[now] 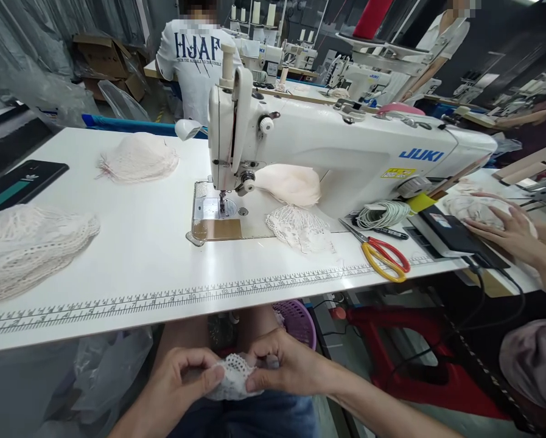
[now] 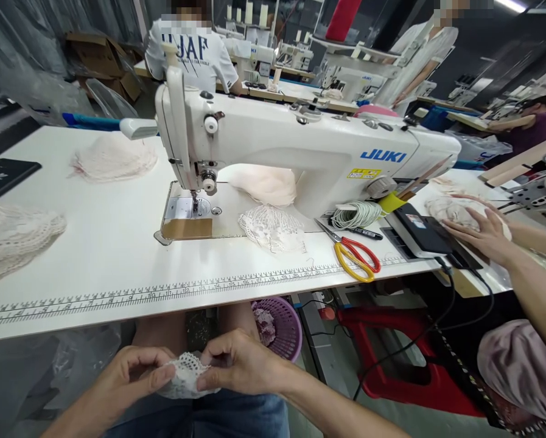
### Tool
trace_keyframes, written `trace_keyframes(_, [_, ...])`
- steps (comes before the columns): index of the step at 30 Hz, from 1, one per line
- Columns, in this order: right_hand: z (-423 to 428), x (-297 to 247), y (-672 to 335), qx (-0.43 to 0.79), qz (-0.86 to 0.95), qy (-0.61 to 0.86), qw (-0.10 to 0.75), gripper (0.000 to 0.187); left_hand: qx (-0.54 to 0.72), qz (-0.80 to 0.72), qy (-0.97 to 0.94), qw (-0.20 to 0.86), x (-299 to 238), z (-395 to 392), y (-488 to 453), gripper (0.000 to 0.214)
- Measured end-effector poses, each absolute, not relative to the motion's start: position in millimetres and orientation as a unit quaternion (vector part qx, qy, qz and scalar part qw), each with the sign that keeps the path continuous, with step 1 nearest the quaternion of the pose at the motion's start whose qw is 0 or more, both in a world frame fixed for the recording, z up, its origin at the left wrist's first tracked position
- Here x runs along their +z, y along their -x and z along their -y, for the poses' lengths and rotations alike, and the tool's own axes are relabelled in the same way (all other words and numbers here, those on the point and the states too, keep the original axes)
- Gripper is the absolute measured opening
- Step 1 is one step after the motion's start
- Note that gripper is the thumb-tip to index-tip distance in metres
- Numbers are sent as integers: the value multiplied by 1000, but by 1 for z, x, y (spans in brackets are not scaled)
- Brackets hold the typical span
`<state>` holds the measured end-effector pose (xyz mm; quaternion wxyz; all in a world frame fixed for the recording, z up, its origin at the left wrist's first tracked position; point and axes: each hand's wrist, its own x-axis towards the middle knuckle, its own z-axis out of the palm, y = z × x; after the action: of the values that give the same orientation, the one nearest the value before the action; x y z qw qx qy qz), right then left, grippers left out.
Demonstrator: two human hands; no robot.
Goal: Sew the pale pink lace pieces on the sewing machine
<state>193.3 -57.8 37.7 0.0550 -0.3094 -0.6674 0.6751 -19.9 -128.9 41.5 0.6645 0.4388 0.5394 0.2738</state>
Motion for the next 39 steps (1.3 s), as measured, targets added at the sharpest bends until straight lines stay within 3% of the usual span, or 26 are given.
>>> trace_keyframes(5, [58,38,-197,707,636,307,41,41,263,-510,-428,698,43,126,17,35])
trace_keyframes(12, [60,40,-184,652,685,314,87,29,256,-539,-505,624,40,122,12,38])
trace_keyframes(19, [56,44,-182,612,704,350,89,26,252,-567,-486,616,46,119,10,30])
trace_keyframes(27, [37,78,-158,626,712,285,140,32,244,-621,-559,492,95,99,38,34])
trace_keyframes(32, [-23,111,-128,466,829,278,137,27,147,-584,-645,471,137,3,79,25])
trace_keyframes(35, [-67,110,-127,313,892,287,155,16,111,-583,-663,457,132,-61,90,19])
trace_keyframes(39, [-102,103,-139,214,913,286,199,23,76,-582,-682,436,114,-106,84,13])
